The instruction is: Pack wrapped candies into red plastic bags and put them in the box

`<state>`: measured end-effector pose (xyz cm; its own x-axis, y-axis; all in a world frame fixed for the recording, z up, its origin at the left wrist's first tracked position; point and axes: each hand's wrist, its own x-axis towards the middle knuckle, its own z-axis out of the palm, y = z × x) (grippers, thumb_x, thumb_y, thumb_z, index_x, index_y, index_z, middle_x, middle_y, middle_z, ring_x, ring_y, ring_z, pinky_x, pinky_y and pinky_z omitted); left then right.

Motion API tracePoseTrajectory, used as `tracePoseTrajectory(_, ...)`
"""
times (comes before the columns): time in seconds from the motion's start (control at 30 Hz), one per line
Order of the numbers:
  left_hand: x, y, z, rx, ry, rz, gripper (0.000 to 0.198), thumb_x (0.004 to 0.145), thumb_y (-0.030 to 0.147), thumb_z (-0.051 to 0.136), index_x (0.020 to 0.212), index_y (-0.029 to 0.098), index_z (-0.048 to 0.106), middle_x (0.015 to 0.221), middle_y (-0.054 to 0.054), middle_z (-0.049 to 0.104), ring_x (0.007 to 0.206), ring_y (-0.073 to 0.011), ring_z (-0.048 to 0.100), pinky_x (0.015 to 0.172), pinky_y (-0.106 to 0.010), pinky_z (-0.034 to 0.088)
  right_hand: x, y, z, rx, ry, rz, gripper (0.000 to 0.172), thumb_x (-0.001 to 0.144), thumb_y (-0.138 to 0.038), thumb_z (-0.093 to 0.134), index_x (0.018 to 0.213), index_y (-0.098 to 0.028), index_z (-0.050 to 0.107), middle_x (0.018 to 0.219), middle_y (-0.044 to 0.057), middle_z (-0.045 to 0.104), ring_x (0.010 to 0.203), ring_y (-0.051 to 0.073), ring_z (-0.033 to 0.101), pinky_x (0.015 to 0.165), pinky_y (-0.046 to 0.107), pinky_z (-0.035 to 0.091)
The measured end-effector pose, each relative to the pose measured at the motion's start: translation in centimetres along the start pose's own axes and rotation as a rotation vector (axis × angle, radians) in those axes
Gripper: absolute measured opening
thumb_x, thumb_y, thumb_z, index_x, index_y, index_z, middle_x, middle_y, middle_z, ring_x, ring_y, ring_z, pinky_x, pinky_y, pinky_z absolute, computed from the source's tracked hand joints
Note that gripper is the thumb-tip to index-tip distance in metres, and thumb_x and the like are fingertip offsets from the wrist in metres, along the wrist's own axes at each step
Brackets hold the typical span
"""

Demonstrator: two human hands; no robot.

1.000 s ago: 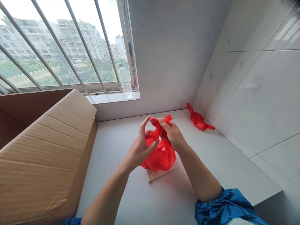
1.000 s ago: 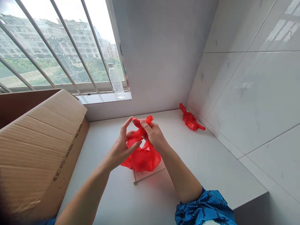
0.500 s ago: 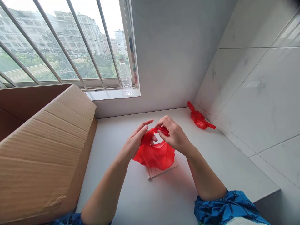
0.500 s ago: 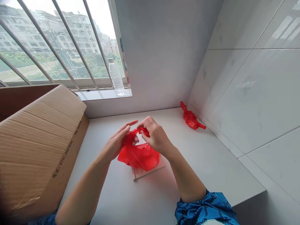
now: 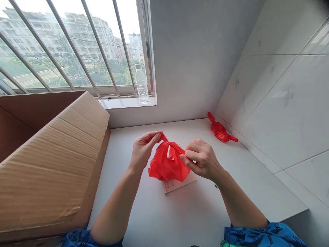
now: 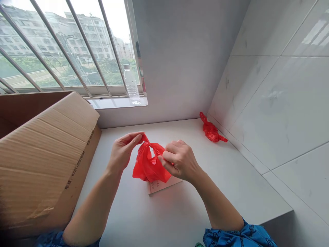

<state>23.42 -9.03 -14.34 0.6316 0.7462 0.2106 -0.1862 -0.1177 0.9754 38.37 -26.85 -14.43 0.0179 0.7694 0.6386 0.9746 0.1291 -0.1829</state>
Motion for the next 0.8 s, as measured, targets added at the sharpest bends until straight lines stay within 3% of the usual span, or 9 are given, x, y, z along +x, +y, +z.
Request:
tracePoseTrajectory(0.1, 1.6, -1.9, -1.9, 0.062, 0.155, 0.063, 0.034, 0.079, 0.042, 0.077, 0.102, 0.017, 0.077, 0.098, -0.009, 0.076, 0.092, -0.0191, 0.067, 0.088, -0.033, 0.053, -2.9, -0.1, -0.1, 0.162, -0.073, 0.085, 0.040, 0.096, -0.025, 0.044, 0.058, -0.021, 0.036, 0.062, 0.000, 0.043, 0.060, 0.015, 0.034, 0.063, 0.031, 0.030)
tracePoseTrajectory(0.23, 2.5, -5.4, -4.5, 0.105, 0.258, -0.004, 0.039, 0.076, 0.042, 0.078, 0.103, 0.013, 0.076, 0.101, -0.011, 0.075, 0.093, -0.0197, 0.067, 0.091, -0.034, 0.052, -6.6, -0.3, 0.5, 0.408, -0.156, 0.312, 0.044, 0.099, -0.029, 0.042, 0.056, -0.021, 0.034, 0.061, 0.000, 0.037, 0.061, 0.015, 0.035, 0.060, 0.031, 0.030)
tracePoseTrajectory(0.3, 1.9, -6.6, -5.4, 0.131, 0.219, -0.050, 0.044, 0.078, 0.045, 0.076, 0.107, 0.012, 0.074, 0.105, -0.012, 0.074, 0.097, -0.0207, 0.067, 0.095, -0.036, 0.051, -7.8, -0.1, 0.8, 0.550, -0.235, 0.380, 0.045, 0.100, -0.034, 0.042, 0.057, -0.020, 0.041, 0.064, 0.000, 0.042, 0.062, 0.015, 0.040, 0.060, 0.030, 0.034)
tracePoseTrajectory(0.4, 0.2, -7.2, -6.8, 0.162, 0.118, -0.117, 0.064, 0.086, 0.053, 0.066, 0.138, 0.017, 0.054, 0.111, -0.011, 0.072, 0.102, -0.0219, 0.067, 0.101, -0.041, 0.050, -8.9, 1.3, 1.0, 0.769, -0.350, 0.411, 0.041, 0.101, -0.044, 0.040, 0.074, -0.022, 0.061, 0.078, 0.003, 0.057, 0.072, 0.016, 0.054, 0.068, 0.030, 0.046)
tracePoseTrajectory(0.47, -1.1, -7.0, -7.8, 0.230, 0.076, -0.194, 0.073, 0.090, 0.059, 0.057, 0.150, 0.023, 0.037, 0.120, -0.010, 0.070, 0.111, -0.0238, 0.065, 0.102, -0.045, 0.049, -9.4, 2.8, 1.3, 0.695, -0.316, 0.495, 0.038, 0.101, -0.046, 0.037, 0.093, -0.023, 0.066, 0.092, 0.005, 0.064, 0.083, 0.019, 0.061, 0.075, 0.033, 0.052)
tracePoseTrajectory(0.53, -2.2, -6.7, -8.4, 0.403, 0.012, -0.256, 0.066, 0.093, 0.064, 0.047, 0.146, 0.026, 0.044, 0.131, -0.010, 0.063, 0.123, -0.0265, 0.058, 0.104, -0.045, 0.047, -9.6, 4.0, 2.1, 0.425, -0.236, 0.548, 0.032, 0.099, -0.044, 0.042, 0.113, -0.025, 0.064, 0.110, 0.008, 0.065, 0.098, 0.023, 0.064, 0.083, 0.039, 0.054)
tracePoseTrajectory(0.6, -3.1, -6.5, -7.8, 0.630, -0.107, -0.243, 0.059, 0.093, 0.066, 0.042, 0.135, 0.027, 0.057, 0.141, -0.009, 0.055, 0.131, -0.0294, 0.051, 0.105, -0.045, 0.046, -9.3, 4.7, 3.5, 0.191, -0.246, 0.455, 0.046, 0.094, -0.044, 0.053, 0.136, -0.026, 0.052, 0.136, 0.012, 0.057, 0.122, 0.028, 0.057, 0.098, 0.047, 0.050)
tracePoseTrajectory(0.67, -3.6, -6.5, -6.1, 0.832, -0.239, -0.144, 0.057, 0.093, 0.066, 0.043, 0.132, 0.029, 0.060, 0.147, -0.008, 0.048, 0.134, -0.0321, 0.047, 0.104, -0.047, 0.046, -8.2, 4.8, 5.5, 0.134, -0.334, 0.278, 0.075, 0.090, -0.048, 0.060, 0.154, -0.025, 0.030, 0.157, 0.013, 0.037, 0.143, 0.031, 0.038, 0.114, 0.053, 0.036)
tracePoseTrajectory(0.8, -3.5, -7.5, -1.9, 1.101, -0.351, 0.143, 0.058, 0.090, 0.063, 0.052, 0.135, 0.026, 0.055, 0.147, -0.011, 0.048, 0.133, -0.0334, 0.047, 0.112, -0.055, 0.035, -4.8, 4.2, 9.9, 0.268, -0.402, 0.110, 0.094, 0.090, -0.058, 0.057, 0.160, -0.024, 0.005, 0.164, 0.011, 0.023, 0.153, 0.027, 0.018, 0.123, 0.053, 0.019)
